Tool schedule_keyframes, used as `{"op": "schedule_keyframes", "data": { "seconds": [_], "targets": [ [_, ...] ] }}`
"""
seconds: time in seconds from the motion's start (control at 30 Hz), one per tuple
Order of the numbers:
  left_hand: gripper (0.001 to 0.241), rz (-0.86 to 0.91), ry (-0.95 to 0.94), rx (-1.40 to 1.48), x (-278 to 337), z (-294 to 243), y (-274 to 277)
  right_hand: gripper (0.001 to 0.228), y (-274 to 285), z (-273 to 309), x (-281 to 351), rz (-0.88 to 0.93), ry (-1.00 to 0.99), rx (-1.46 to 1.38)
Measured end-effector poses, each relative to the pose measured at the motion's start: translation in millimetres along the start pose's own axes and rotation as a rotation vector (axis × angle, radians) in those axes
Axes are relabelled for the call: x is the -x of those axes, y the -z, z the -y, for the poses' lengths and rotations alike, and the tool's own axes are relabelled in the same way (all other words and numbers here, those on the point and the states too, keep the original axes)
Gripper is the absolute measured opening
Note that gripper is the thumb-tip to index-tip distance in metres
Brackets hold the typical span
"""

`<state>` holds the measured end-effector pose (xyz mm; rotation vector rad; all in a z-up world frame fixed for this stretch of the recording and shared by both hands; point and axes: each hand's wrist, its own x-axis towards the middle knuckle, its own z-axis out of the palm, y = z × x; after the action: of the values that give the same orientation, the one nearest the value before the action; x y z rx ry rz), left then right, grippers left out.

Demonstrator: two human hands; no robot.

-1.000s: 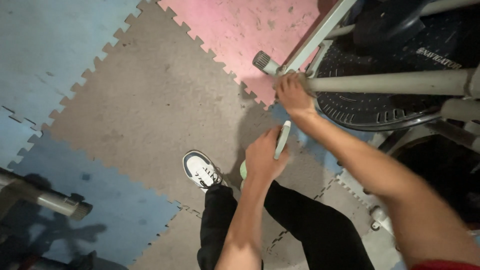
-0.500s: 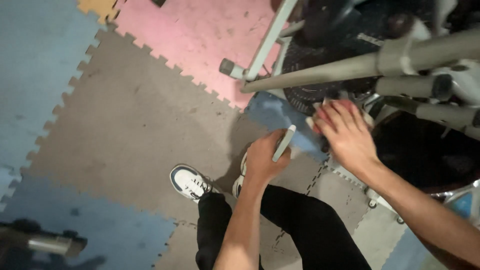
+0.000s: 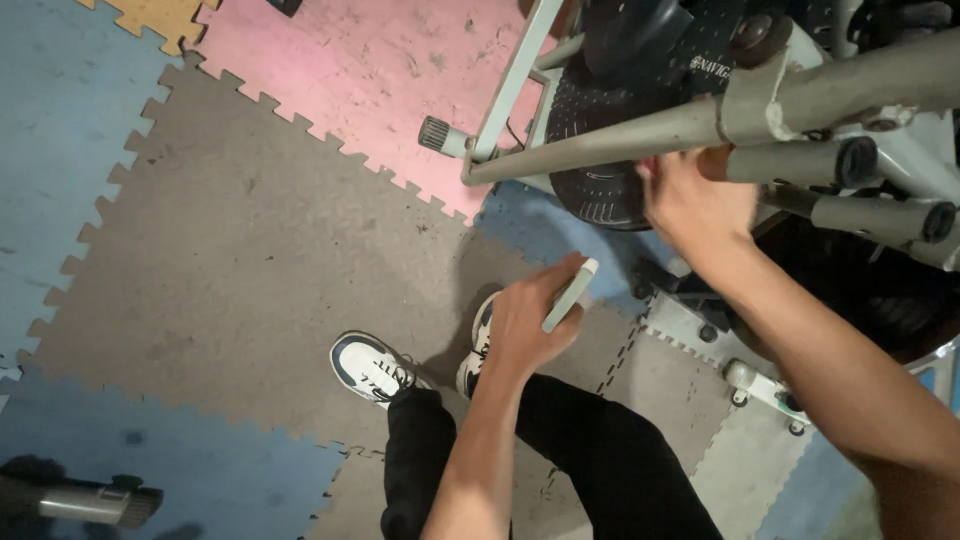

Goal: Wiping down elliptical machines and other fitness equipment with a spray bottle and cloth.

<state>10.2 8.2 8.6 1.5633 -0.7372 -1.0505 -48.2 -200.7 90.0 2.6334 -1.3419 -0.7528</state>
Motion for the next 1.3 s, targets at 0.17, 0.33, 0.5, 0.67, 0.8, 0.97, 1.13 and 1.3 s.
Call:
{"op": "schedule_keyframes", "data": {
  "seconds": [0.17, 0.33, 0.5, 0.67, 0.8, 0.97, 1.13, 1.3],
  "targets": [
    [0.056, -0.034, -0.091, 0.056, 3.8, 8.1, 2.4, 0.055, -181.0, -27.3, -119.3, -0.458, 0.135, 0.629],
    [0.054, -0.014, -0.058, 0.026, 8.2, 19.2, 8.8, 0.06, -196.2, 14.4, -96.3, 0.068, 0.145, 0.541],
    [0.05, -0.015, 0.057, -0.064, 12.2, 5.6, 22.2, 0.06, -155.8, 29.2, -38.6, 0.255, 0.338, 0.577],
    [0.053, -0.055, -0.067, 0.036, 14.3, 18.2, 18.7, 0.059, -107.5, -52.5, -69.9, 0.034, 0.154, 0.786],
    [0.058, 0.009, 0.077, 0.053, 16.2, 12.1, 19.1, 0.052, -102.6, -54.1, -112.4, -0.513, 0.18, 1.042],
    [0.055, -0.022, 0.007, 0.019, 20.4, 17.0, 17.1, 0.063, -187.2, 2.3, -122.8, -0.116, 0.134, 0.692],
    [0.055, -0.044, 0.003, -0.01, 16.1, 21.5, 18.8, 0.061, -186.7, 22.6, -38.8, 0.169, 0.347, 0.448],
    [0.049, -0.045, 0.011, 0.016, 10.0, 15.9, 21.0, 0.059, -132.2, -38.3, -66.9, -0.189, 0.07, 0.699]
  ]
}}
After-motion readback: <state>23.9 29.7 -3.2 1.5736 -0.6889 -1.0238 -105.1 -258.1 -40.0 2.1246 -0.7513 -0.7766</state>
